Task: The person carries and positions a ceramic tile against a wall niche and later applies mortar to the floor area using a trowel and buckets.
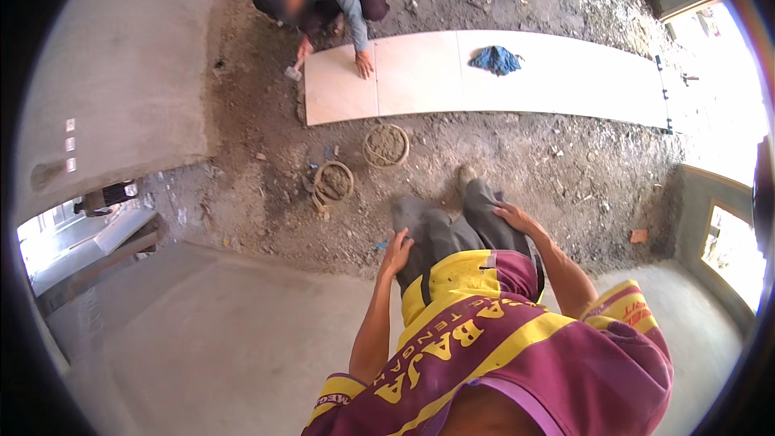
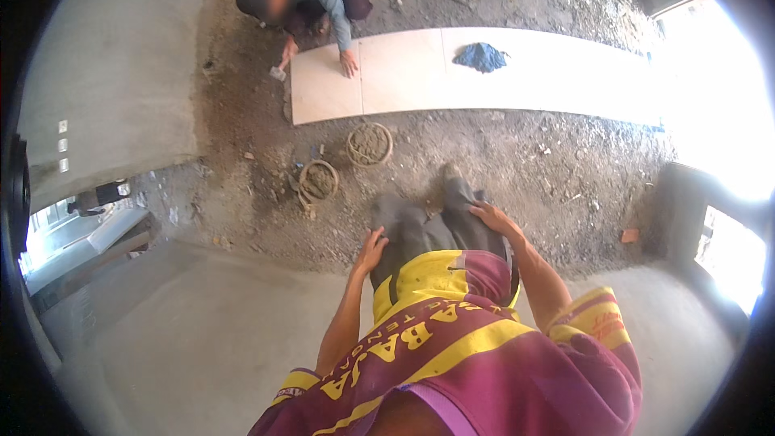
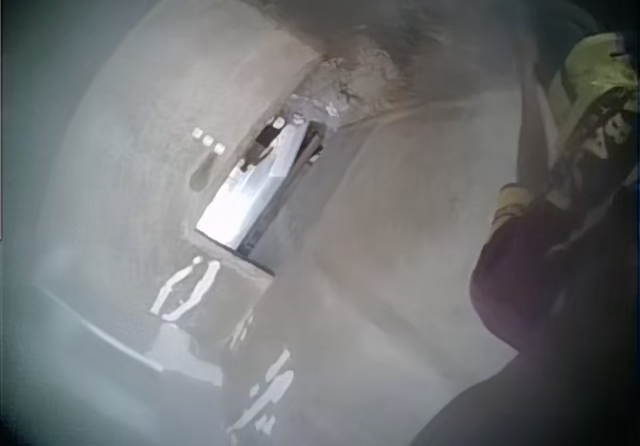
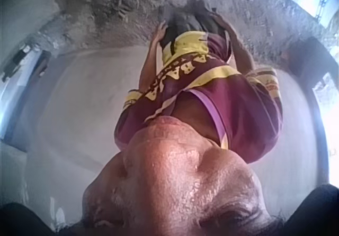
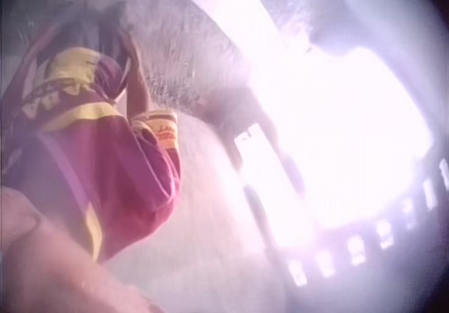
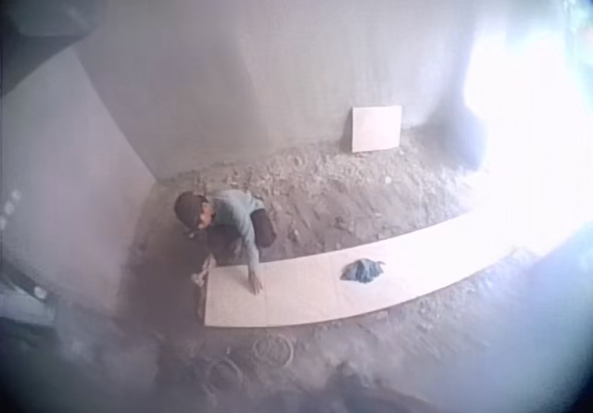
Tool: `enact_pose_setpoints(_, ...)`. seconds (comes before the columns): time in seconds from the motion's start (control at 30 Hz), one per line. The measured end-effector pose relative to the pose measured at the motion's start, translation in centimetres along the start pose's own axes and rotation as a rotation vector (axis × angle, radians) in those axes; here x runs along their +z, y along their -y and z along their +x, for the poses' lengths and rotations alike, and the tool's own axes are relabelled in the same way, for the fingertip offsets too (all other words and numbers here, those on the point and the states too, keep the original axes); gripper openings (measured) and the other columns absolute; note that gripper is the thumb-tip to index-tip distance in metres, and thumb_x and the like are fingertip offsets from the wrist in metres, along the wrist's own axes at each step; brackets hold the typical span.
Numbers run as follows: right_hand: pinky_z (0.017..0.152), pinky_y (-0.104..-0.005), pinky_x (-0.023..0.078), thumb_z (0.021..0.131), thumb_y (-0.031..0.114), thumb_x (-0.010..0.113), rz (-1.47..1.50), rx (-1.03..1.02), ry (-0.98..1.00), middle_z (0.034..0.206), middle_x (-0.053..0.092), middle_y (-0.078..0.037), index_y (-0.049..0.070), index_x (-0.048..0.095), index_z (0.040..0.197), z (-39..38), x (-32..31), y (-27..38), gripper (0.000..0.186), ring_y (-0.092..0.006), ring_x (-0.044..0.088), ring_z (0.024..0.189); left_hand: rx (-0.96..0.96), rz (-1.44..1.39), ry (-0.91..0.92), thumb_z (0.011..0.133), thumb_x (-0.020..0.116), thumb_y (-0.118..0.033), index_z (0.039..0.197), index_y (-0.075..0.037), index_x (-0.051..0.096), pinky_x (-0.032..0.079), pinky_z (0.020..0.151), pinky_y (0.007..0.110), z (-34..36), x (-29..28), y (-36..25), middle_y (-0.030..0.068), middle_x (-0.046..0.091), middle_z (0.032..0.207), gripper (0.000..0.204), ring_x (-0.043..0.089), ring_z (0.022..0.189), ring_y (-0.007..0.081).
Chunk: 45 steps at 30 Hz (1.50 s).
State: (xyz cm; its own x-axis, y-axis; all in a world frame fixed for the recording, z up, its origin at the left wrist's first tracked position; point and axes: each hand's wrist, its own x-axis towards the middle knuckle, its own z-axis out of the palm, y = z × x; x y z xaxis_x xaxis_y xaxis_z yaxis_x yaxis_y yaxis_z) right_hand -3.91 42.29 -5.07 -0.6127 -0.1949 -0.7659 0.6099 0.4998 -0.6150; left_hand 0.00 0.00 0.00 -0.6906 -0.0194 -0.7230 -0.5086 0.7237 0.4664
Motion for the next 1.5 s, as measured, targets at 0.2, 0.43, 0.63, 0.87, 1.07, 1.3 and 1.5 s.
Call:
enact_pose_setpoints(0.2,0.088,-0.0430,0.053,0.092,0.047,0.061,-0.287,-0.013,-0.155,0.102,0.074,-0.019,0.006,0.076,0.104,-9.9,-3.0,-3.5,0.046,-0.0318,0.071,0.101,-0.067,0.043,0.047,0.098,0.058,-0.039,0.121,-0.008,0.068,0.051,0.097,0.043,-6.1,-3.3,2.3,0.0159,0.072,0.111,0.040,0.067,0.109,0.0334)
enact_pose_setpoints(0.43,0.059,-0.0370,0.054,0.085,0.010,0.066,-0.267,-0.191,-0.131,0.073,0.071,-0.011,0.004,0.075,0.094,-21.3,-1.3,-2.9,0.014,-0.0206,0.069,0.060,0.100,-0.034,-0.099,0.088,0.074,-0.015,0.102,-0.007,0.073,0.056,0.080,0.039,-13.7,-4.6,8.8,0.0108,0.075,0.093,0.016,0.072,0.089,0.0268)
enact_pose_setpoints(0.63,0.060,-0.0355,0.054,0.082,0.011,0.071,-0.506,-0.035,0.273,0.074,0.072,-0.008,0.004,0.074,0.101,-25.1,1.4,4.3,0.021,-0.0176,0.070,0.067,-0.007,-0.160,0.115,0.087,0.076,-0.013,0.104,-0.007,0.074,0.057,0.080,0.036,-24.8,-6.4,8.9,0.0084,0.076,0.096,0.018,0.072,0.089,0.0215)
enact_pose_setpoints(0.87,0.068,-0.0355,0.052,0.079,0.040,0.083,-0.543,0.118,0.528,0.079,0.072,-0.004,0.011,0.075,0.102,-30.7,5.4,8.3,0.038,-0.0184,0.068,0.077,-0.020,-0.085,0.370,0.082,0.081,-0.022,0.108,-0.008,0.075,0.057,0.081,0.036,-30.6,-8.5,9.0,0.0075,0.078,0.097,0.029,0.073,0.090,0.0211)
enact_pose_setpoints(1.07,0.072,-0.0370,0.052,0.080,0.034,0.079,-0.472,0.177,0.388,0.087,0.075,-0.009,0.009,0.074,0.105,-35.5,9.1,7.8,0.036,-0.0206,0.069,0.079,0.064,0.065,0.522,0.079,0.084,-0.024,0.109,-0.007,0.075,0.056,0.079,0.036,-30.7,-11.4,8.9,0.0079,0.078,0.097,0.036,0.073,0.088,0.0212)
enact_pose_setpoints(1.3,0.071,-0.0388,0.052,0.082,0.034,0.075,-0.360,0.214,0.332,0.087,0.075,-0.013,0.005,0.072,0.106,-40.0,12.4,3.8,0.038,-0.0212,0.070,0.080,0.109,0.202,0.629,0.076,0.084,-0.023,0.113,-0.005,0.073,0.056,0.077,0.035,-29.9,-13.3,5.5,0.0090,0.077,0.094,0.042,0.072,0.086,0.0207)
enact_pose_setpoints(1.5,0.070,-0.0399,0.053,0.082,0.036,0.076,-0.255,0.169,0.261,0.085,0.075,-0.013,0.004,0.070,0.109,-42.7,13.1,0.4,0.042,-0.0236,0.070,0.079,0.133,0.230,0.670,0.079,0.076,-0.016,0.111,-0.002,0.072,0.056,0.079,0.035,-29.9,-13.3,2.3,0.0126,0.076,0.095,0.036,0.072,0.086,0.0228)
